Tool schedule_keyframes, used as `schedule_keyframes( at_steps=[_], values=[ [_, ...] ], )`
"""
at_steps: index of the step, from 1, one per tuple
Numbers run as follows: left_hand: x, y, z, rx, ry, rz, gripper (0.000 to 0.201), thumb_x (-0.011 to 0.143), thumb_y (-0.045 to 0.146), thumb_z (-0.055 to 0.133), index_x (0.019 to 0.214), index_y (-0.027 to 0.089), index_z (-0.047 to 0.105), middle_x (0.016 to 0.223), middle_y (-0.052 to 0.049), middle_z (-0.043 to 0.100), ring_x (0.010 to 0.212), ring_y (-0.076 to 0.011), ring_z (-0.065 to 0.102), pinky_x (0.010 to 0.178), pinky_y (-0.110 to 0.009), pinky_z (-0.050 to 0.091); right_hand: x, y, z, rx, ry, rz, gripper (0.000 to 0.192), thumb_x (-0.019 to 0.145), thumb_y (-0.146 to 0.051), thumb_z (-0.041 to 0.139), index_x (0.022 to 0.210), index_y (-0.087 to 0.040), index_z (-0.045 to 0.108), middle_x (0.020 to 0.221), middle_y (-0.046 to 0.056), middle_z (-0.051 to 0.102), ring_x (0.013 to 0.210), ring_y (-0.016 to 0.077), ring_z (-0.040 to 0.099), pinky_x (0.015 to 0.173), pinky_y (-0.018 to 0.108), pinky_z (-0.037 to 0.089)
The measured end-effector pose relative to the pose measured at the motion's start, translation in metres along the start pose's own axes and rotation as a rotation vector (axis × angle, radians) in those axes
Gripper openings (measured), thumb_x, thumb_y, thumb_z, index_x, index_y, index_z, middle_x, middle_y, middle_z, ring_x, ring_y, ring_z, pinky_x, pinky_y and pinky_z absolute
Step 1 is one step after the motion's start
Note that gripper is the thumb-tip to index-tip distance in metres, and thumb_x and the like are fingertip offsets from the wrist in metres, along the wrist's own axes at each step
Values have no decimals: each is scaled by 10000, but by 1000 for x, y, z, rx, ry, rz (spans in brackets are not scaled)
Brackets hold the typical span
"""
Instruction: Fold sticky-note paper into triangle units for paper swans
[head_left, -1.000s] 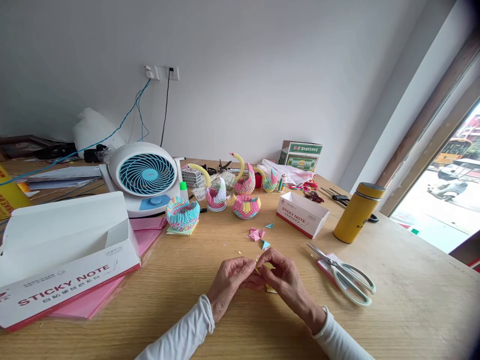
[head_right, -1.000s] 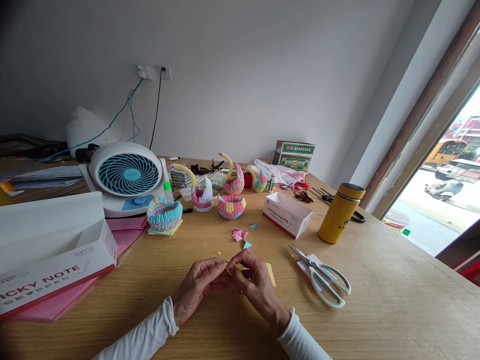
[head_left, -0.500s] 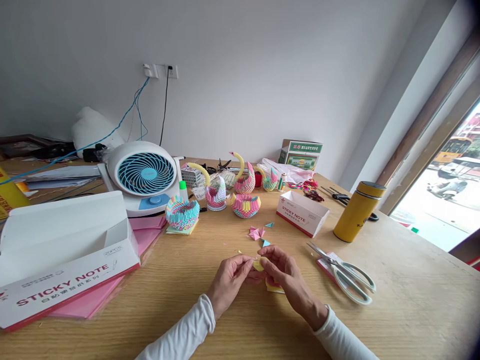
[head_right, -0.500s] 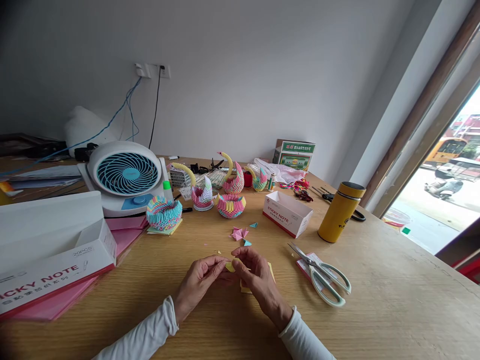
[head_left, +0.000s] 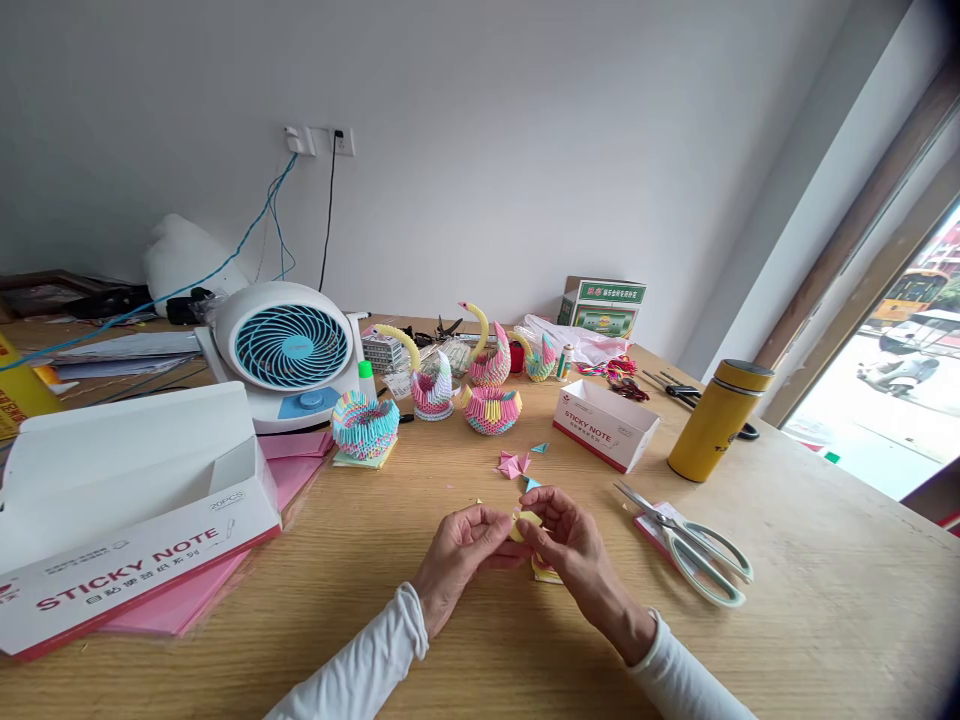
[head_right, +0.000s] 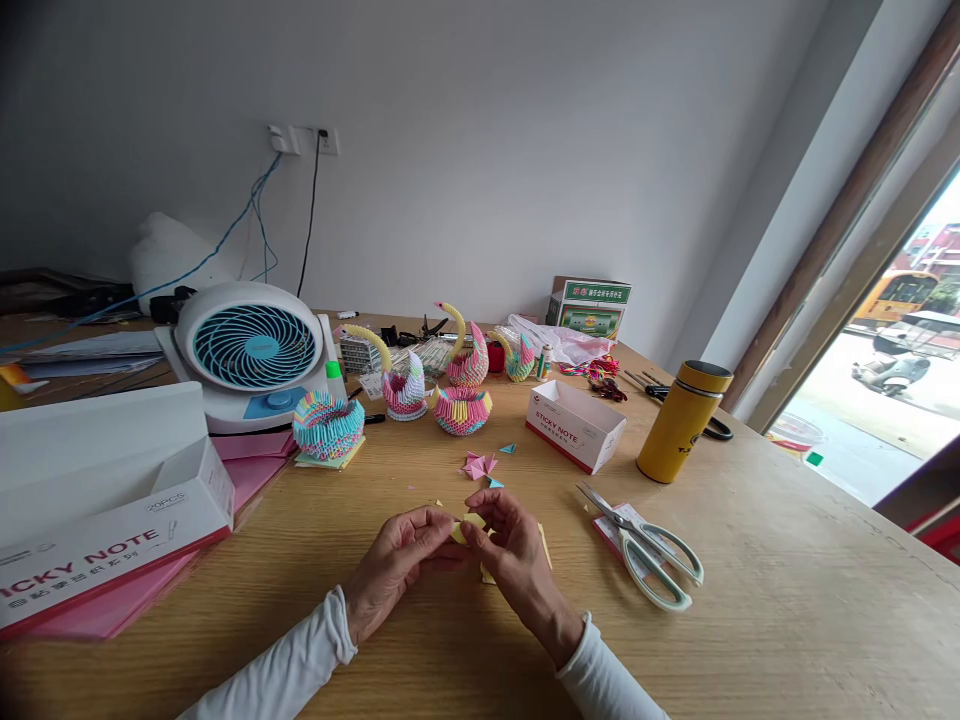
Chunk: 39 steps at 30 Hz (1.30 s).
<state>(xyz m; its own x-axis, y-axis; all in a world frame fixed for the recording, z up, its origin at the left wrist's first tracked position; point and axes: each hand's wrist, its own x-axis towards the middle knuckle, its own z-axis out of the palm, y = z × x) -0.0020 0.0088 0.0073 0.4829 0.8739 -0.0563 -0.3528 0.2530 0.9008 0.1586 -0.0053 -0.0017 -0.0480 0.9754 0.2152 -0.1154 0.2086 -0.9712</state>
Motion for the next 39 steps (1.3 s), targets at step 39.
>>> schedule_keyframes(
  at_steps=[39],
  values=[
    [4, -3, -3, 211, 89, 88, 323, 690, 392, 779, 801, 109, 671, 709, -50, 719, 637, -177, 682, 630, -284, 565, -1, -3, -1, -14, -72, 96, 307, 781, -456, 696, 853, -178, 588, 621, -32, 564, 492, 94, 481, 461, 209, 361]
  ],
)
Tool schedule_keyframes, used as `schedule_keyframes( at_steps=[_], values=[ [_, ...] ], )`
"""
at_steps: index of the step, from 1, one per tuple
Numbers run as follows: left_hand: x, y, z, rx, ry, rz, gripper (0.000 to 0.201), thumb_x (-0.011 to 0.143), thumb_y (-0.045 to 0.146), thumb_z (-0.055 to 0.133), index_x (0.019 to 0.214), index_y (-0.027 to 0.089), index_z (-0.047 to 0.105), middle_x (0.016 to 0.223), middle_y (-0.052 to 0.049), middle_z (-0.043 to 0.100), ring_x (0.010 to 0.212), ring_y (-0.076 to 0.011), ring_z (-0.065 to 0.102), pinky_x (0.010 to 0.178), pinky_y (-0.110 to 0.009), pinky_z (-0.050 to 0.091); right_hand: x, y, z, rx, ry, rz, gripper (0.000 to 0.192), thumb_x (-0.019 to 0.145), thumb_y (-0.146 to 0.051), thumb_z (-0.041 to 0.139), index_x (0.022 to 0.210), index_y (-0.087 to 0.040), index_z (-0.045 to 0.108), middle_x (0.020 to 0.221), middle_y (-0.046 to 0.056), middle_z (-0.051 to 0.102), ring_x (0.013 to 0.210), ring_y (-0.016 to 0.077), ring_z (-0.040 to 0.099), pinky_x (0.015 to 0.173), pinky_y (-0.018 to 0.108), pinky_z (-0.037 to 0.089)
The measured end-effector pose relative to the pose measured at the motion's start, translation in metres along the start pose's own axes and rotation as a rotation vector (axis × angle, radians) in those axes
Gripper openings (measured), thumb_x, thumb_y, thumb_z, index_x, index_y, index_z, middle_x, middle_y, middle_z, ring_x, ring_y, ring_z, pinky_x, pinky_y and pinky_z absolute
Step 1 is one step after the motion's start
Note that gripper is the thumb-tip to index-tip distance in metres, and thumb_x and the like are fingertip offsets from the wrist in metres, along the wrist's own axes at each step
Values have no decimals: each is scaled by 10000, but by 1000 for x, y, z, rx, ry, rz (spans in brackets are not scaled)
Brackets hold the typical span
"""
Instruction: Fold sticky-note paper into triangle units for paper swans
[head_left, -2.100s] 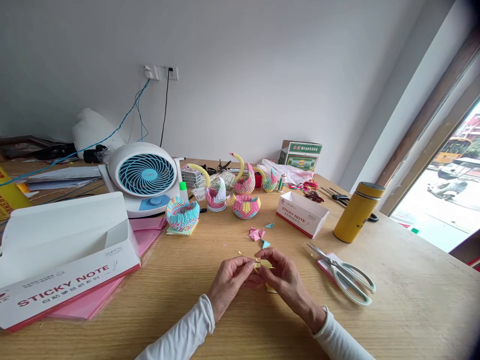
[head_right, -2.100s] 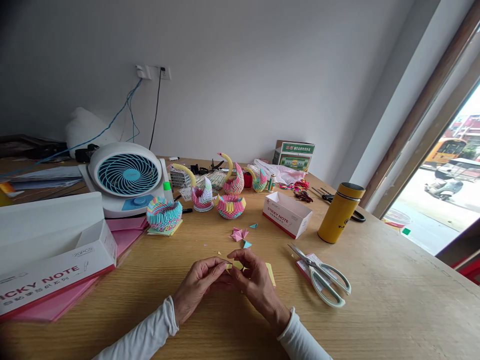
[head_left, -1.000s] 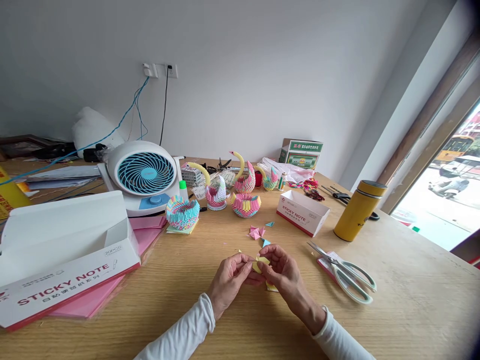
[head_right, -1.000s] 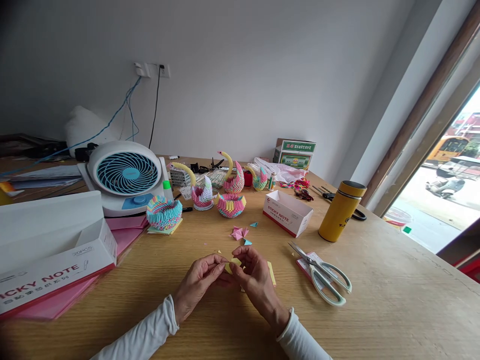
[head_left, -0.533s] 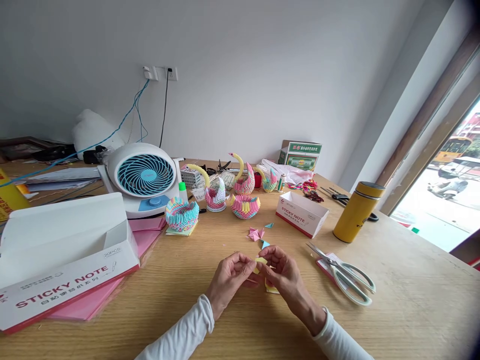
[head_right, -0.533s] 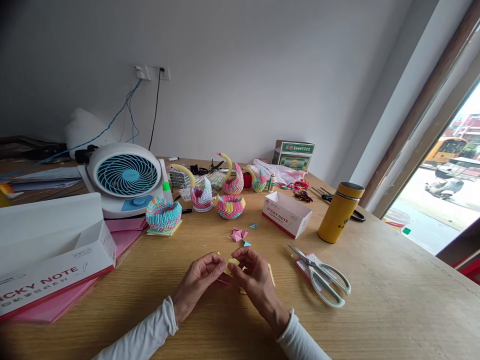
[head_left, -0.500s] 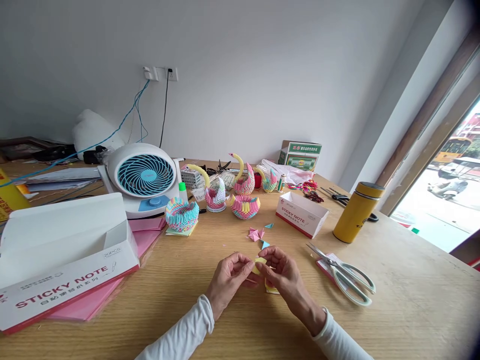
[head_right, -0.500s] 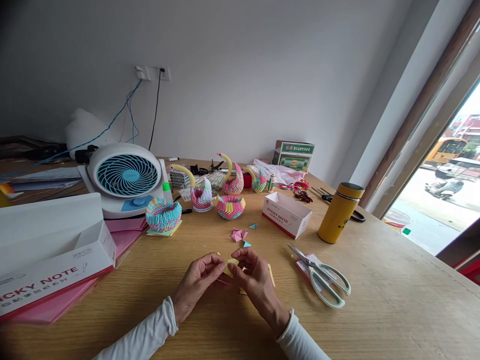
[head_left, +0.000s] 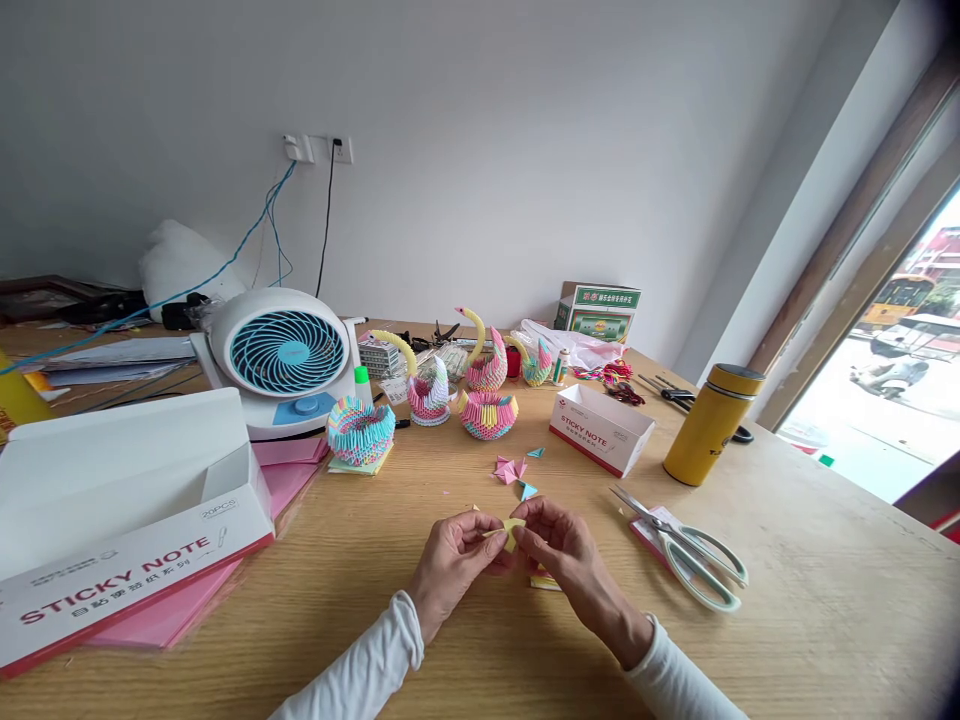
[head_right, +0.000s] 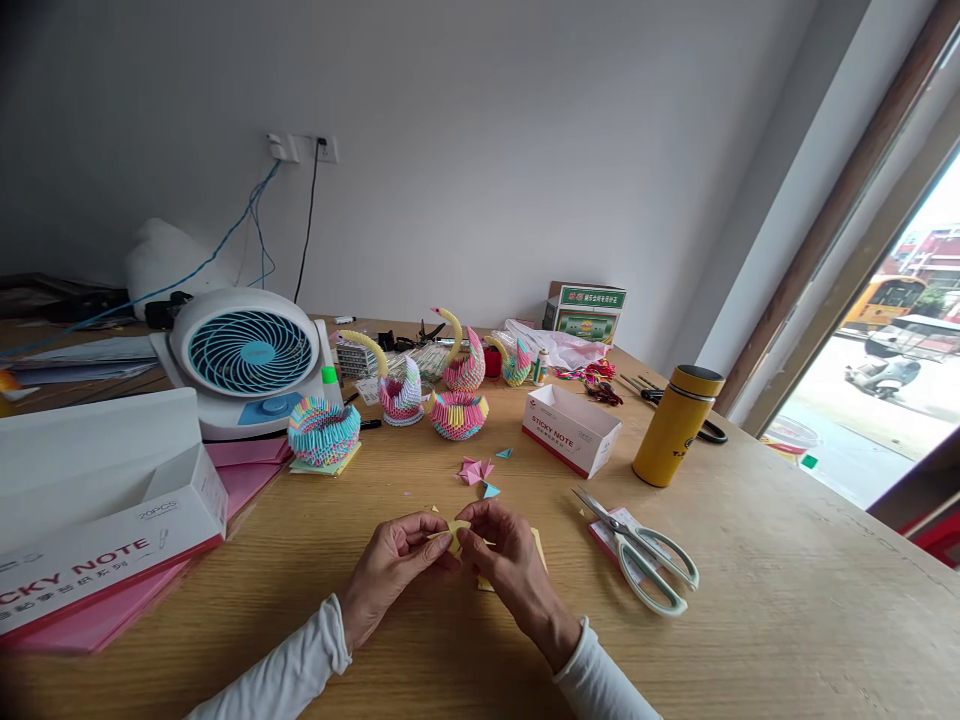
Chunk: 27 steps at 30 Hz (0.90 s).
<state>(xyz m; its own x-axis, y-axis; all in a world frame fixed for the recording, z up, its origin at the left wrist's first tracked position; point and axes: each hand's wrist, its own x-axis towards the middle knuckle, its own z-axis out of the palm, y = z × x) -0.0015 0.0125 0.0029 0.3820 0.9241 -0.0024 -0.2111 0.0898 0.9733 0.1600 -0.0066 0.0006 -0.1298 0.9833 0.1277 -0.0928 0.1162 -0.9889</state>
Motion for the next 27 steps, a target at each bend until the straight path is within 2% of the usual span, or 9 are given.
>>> schedule_keyframes(
  at_steps=[3, 8, 12, 15, 19, 23, 27],
  values=[
    [-1, 1, 0, 25, -26, 9, 328, 701, 404, 768, 802, 110, 663, 670, -48, 711, 606, -177, 674, 602, -285, 558, -1, -1, 0, 45, -21, -9, 263, 785, -418, 694, 817, -174, 599, 618, -34, 552, 509, 97, 486, 481, 212, 366],
    [-4, 4, 1, -25, -84, -50, 344, 695, 411, 770, 835, 117, 659, 734, -80, 737, 654, -207, 700, 578, -276, 541, -3, -11, 1, 27, -15, 10, 246, 747, -393, 713, 724, -171, 609, 574, -46, 520, 498, 101, 494, 478, 212, 356],
    [-6, 9, 1, -136, -120, -117, 321, 707, 403, 763, 827, 124, 661, 728, -67, 725, 676, -198, 701, 637, -286, 548, -4, -16, 0, -33, -62, -5, 235, 766, -391, 686, 747, -176, 594, 575, -37, 557, 513, 119, 546, 503, 227, 393],
    [-6, 10, 1, -153, -123, -141, 324, 711, 420, 758, 816, 126, 670, 732, -56, 712, 648, -176, 691, 615, -265, 544, -3, -13, -2, -87, -92, -38, 249, 779, -409, 677, 772, -172, 598, 593, -25, 580, 512, 125, 564, 514, 244, 427],
    [-4, 8, 0, -64, -61, -104, 354, 694, 442, 766, 809, 118, 680, 727, -51, 702, 627, -163, 678, 588, -252, 545, 0, -7, -4, -21, -88, -10, 334, 762, -464, 704, 877, -174, 585, 623, -17, 609, 505, 119, 561, 500, 240, 438],
    [-3, 6, 0, -6, -39, -37, 345, 702, 449, 754, 769, 120, 672, 709, -37, 685, 638, -182, 681, 588, -277, 565, 0, -11, -4, 16, -63, 57, 381, 739, -508, 719, 800, -155, 588, 594, 0, 626, 508, 117, 555, 505, 235, 425],
    [-1, 5, 0, 74, -36, 26, 334, 721, 452, 730, 757, 126, 670, 671, -29, 676, 609, -192, 684, 564, -286, 572, -3, -19, -3, 9, -52, 61, 396, 728, -530, 719, 779, -149, 624, 588, -1, 619, 512, 119, 545, 504, 234, 411]
  ],
)
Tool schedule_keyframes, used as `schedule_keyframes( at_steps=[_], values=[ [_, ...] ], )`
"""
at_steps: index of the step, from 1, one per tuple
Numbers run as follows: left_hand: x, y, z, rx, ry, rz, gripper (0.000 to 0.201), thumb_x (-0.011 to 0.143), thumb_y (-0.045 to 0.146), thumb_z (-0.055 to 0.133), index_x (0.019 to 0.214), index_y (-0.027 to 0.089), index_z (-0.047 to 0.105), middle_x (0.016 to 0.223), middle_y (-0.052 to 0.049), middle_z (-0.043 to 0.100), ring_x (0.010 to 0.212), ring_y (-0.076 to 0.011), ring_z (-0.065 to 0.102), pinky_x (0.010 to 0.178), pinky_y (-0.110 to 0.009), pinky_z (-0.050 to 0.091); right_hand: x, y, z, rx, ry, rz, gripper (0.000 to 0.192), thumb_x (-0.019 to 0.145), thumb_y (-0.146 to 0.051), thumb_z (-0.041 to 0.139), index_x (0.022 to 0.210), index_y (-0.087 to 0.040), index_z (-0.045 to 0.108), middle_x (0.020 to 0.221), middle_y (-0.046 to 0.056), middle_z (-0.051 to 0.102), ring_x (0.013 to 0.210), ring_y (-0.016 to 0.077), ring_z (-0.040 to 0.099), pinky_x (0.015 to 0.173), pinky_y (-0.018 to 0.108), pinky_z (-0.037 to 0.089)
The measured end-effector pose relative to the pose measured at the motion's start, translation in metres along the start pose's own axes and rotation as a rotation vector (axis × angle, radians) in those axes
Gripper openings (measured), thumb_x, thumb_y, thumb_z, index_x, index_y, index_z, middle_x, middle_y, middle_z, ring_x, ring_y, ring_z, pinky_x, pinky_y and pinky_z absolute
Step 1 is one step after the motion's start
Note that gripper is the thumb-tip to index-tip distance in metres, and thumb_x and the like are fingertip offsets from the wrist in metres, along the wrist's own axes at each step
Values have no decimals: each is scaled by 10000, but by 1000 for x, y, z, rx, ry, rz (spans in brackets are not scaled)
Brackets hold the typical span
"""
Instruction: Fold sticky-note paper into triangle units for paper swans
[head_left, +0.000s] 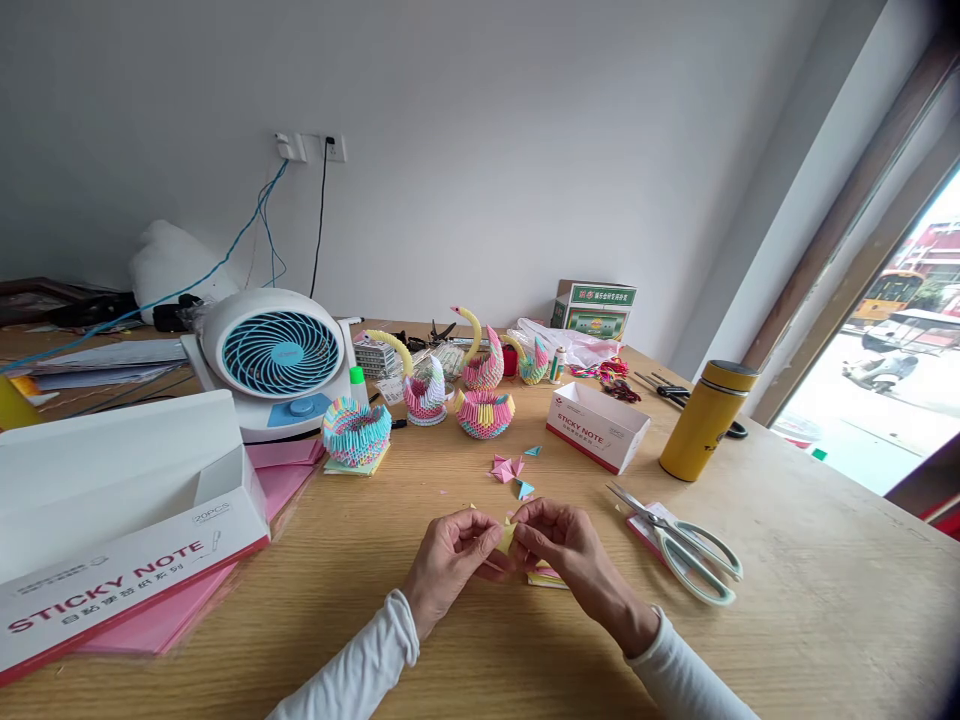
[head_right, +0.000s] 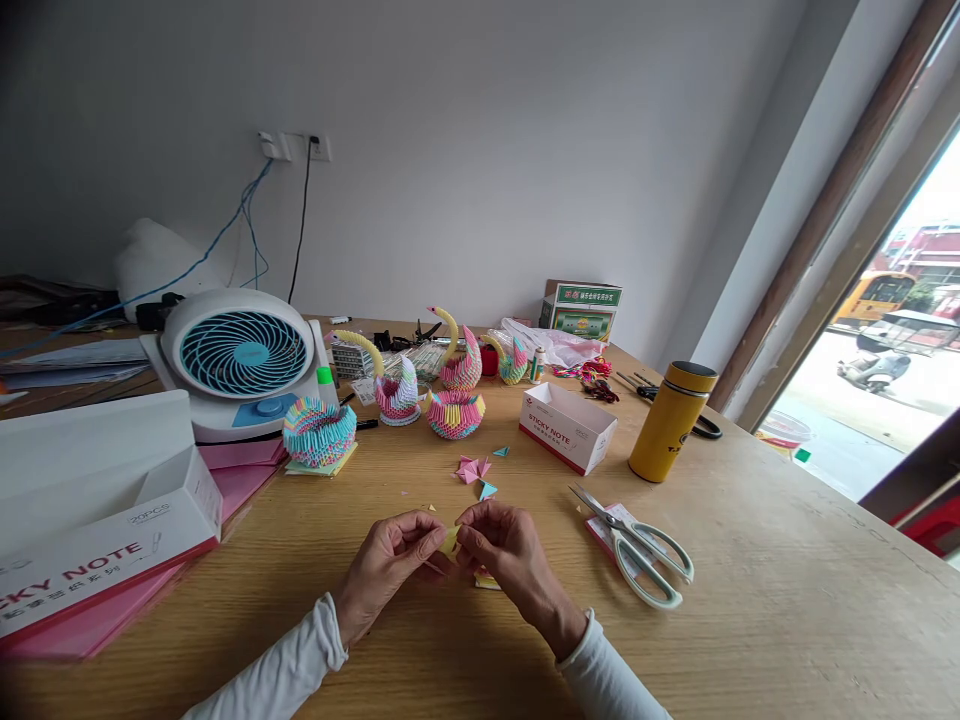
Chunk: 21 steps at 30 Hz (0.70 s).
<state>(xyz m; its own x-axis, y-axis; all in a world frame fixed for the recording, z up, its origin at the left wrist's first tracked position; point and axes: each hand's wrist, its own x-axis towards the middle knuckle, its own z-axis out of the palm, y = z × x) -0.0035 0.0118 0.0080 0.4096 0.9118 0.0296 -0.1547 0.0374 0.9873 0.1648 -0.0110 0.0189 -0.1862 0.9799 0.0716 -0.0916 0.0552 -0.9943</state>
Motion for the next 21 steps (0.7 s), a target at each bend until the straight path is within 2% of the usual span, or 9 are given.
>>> schedule_keyframes(
  at_steps=[6, 11, 16, 18, 21],
  values=[
    [-2, -1, 1, 130, 33, 99, 276, 767, 430, 682, 761, 156, 660, 675, -28, 682, 597, -202, 694, 525, -265, 559, -1, 2, -1, -32, 9, 1, 386, 776, -534, 665, 849, -156, 638, 667, 20, 645, 587, 156, 608, 542, 255, 462],
    [-4, -3, 2, 254, 59, 144, 224, 790, 395, 657, 752, 175, 669, 684, -38, 699, 594, -199, 698, 502, -234, 534, -1, 10, -2, -298, 41, -65, 264, 835, -422, 630, 780, -165, 633, 630, 23, 646, 532, 148, 596, 506, 240, 443],
    [-3, -6, 3, 279, 31, 119, 220, 805, 392, 633, 758, 178, 648, 683, -32, 692, 578, -197, 697, 488, -233, 534, -5, 6, 2, -461, 49, -135, 202, 878, -316, 561, 746, -175, 615, 611, 27, 643, 550, 163, 612, 508, 245, 437],
    [-3, -6, 3, 272, 16, 108, 229, 808, 397, 629, 763, 173, 639, 689, -27, 682, 567, -191, 693, 475, -230, 529, -5, 4, 1, -436, 14, -116, 210, 891, -323, 535, 764, -176, 614, 621, 27, 648, 560, 166, 623, 531, 258, 459],
    [-3, -7, 2, 248, 4, 92, 251, 813, 415, 623, 774, 168, 631, 693, -18, 662, 566, -187, 691, 459, -226, 521, -3, 3, -7, -268, -55, -4, 263, 882, -407, 540, 824, -165, 623, 644, 32, 663, 581, 172, 642, 570, 290, 512]
  ],
)
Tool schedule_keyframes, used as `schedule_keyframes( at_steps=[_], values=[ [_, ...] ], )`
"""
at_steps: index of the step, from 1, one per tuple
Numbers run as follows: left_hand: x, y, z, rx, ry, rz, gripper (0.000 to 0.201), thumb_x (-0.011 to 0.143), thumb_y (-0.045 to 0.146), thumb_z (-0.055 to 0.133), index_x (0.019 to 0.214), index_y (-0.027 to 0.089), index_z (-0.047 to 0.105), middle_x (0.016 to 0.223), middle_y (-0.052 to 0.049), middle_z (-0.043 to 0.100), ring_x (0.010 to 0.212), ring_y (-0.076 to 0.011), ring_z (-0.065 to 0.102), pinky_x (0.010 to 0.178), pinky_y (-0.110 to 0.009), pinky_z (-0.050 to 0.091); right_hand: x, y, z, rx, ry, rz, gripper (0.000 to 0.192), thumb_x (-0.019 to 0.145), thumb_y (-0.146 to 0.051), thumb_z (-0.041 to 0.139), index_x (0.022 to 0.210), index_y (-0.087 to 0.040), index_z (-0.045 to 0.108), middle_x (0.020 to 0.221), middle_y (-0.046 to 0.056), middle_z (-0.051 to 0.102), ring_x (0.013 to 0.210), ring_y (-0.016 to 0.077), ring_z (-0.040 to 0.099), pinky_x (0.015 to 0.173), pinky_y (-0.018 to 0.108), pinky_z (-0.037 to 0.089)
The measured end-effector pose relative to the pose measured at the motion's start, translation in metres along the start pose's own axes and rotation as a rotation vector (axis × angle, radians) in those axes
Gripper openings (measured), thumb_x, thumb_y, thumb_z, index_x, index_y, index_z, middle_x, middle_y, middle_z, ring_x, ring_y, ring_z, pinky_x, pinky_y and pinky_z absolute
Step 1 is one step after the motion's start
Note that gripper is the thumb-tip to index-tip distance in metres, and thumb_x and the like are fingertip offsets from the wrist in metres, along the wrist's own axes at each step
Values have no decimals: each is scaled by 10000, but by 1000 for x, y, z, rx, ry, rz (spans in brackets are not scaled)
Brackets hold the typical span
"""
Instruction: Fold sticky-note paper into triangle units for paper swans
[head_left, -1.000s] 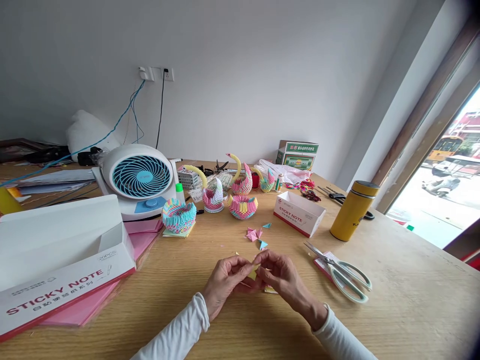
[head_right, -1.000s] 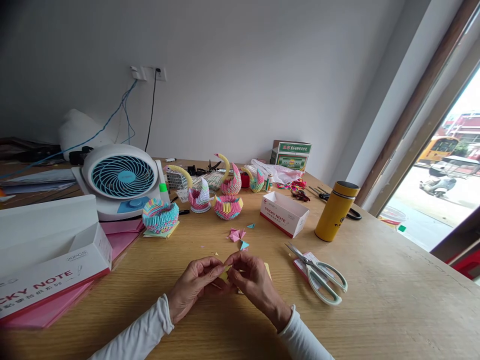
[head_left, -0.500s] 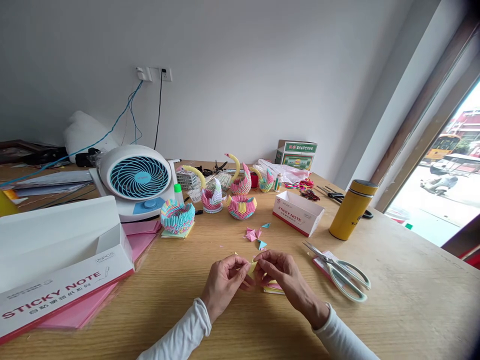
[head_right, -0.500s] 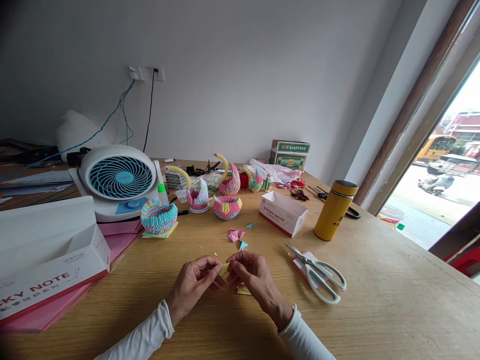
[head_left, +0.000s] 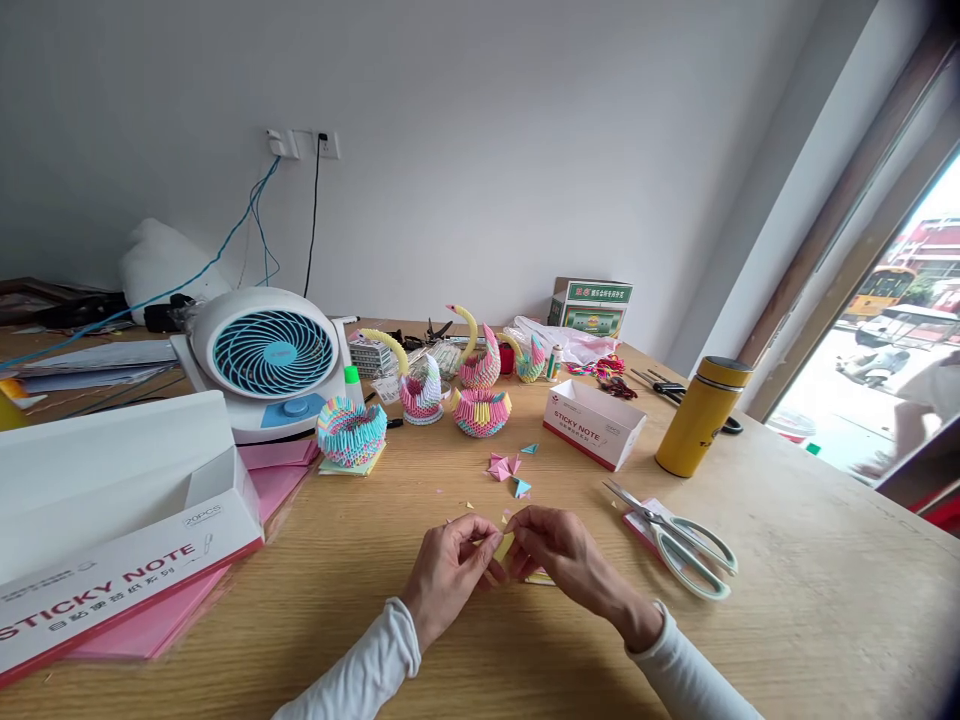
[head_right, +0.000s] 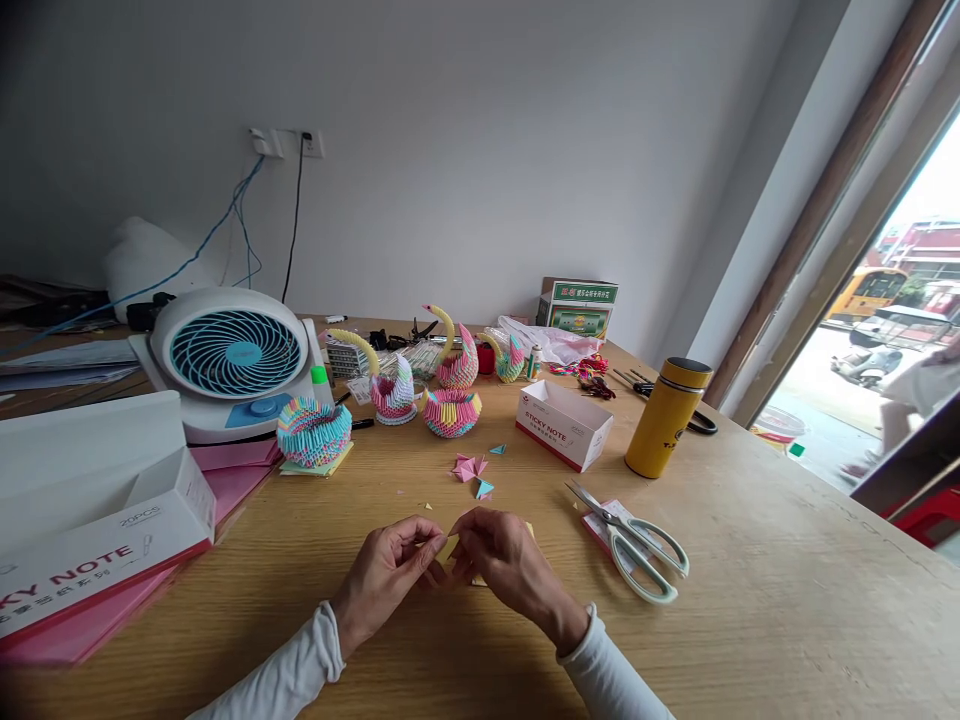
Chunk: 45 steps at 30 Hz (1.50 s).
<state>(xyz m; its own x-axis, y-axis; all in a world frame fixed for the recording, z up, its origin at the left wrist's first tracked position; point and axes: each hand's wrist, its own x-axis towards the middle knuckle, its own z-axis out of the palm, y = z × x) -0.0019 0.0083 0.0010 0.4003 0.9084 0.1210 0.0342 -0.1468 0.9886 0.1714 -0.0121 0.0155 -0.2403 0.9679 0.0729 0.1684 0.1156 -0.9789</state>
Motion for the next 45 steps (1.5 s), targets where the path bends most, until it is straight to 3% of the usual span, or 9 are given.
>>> schedule_keyframes(
  at_steps=[5, 11, 14, 18, 22, 28, 37, 45],
  values=[
    [2, -3, -2, -52, 22, -12, 276, 800, 429, 645, 774, 154, 635, 616, 1, 631, 547, -175, 678, 455, -217, 515, 3, 2, -5, 99, 45, -26, 364, 865, -474, 580, 1024, -148, 615, 726, 30, 657, 632, 161, 644, 574, 272, 514],
    [5, 1, -1, -292, 2, -88, 353, 704, 387, 764, 916, 145, 620, 729, -18, 667, 647, -183, 686, 522, -256, 568, 8, 11, 10, 194, 206, -78, 380, 781, -507, 673, 885, -150, 593, 602, -12, 603, 493, 113, 557, 467, 222, 448],
    [4, 3, 0, -383, 48, -130, 332, 672, 345, 799, 864, 147, 614, 792, -13, 648, 693, -170, 682, 528, -232, 562, 10, 14, 12, 230, 251, -75, 385, 770, -521, 672, 861, -156, 590, 609, -14, 584, 496, 112, 542, 444, 212, 439],
    [2, 4, -1, -356, 107, -152, 311, 681, 366, 790, 808, 133, 628, 787, -18, 641, 649, -150, 671, 494, -206, 538, 7, 13, 11, 7, 264, -119, 323, 798, -471, 659, 888, -162, 629, 684, 3, 581, 533, 113, 533, 445, 203, 429],
    [2, 3, 0, -304, 61, -132, 327, 668, 387, 792, 804, 125, 651, 782, -30, 659, 619, -162, 675, 471, -219, 535, 6, 10, 12, -283, 327, -198, 213, 771, -367, 708, 845, -172, 664, 702, 10, 590, 588, 129, 542, 470, 197, 401],
    [3, 6, -2, -375, 100, -170, 309, 675, 338, 796, 846, 129, 646, 818, -33, 671, 696, -174, 693, 524, -215, 545, 7, 14, 12, -234, 273, -93, 275, 867, -392, 565, 770, -152, 656, 586, 5, 581, 479, 118, 524, 450, 210, 393],
    [2, 9, -3, -413, 75, -155, 255, 717, 300, 766, 862, 134, 636, 810, -25, 657, 731, -163, 671, 565, -224, 559, 3, 1, 11, 223, 89, 76, 401, 768, -530, 667, 712, -135, 623, 608, 1, 601, 522, 112, 553, 519, 222, 449],
    [2, 11, -4, -406, 39, -160, 279, 739, 341, 740, 872, 123, 629, 782, -38, 651, 688, -146, 639, 580, -241, 560, 3, 3, 10, 258, 58, 107, 426, 754, -540, 683, 707, -120, 640, 599, 6, 605, 526, 107, 551, 516, 217, 458]
  ],
)
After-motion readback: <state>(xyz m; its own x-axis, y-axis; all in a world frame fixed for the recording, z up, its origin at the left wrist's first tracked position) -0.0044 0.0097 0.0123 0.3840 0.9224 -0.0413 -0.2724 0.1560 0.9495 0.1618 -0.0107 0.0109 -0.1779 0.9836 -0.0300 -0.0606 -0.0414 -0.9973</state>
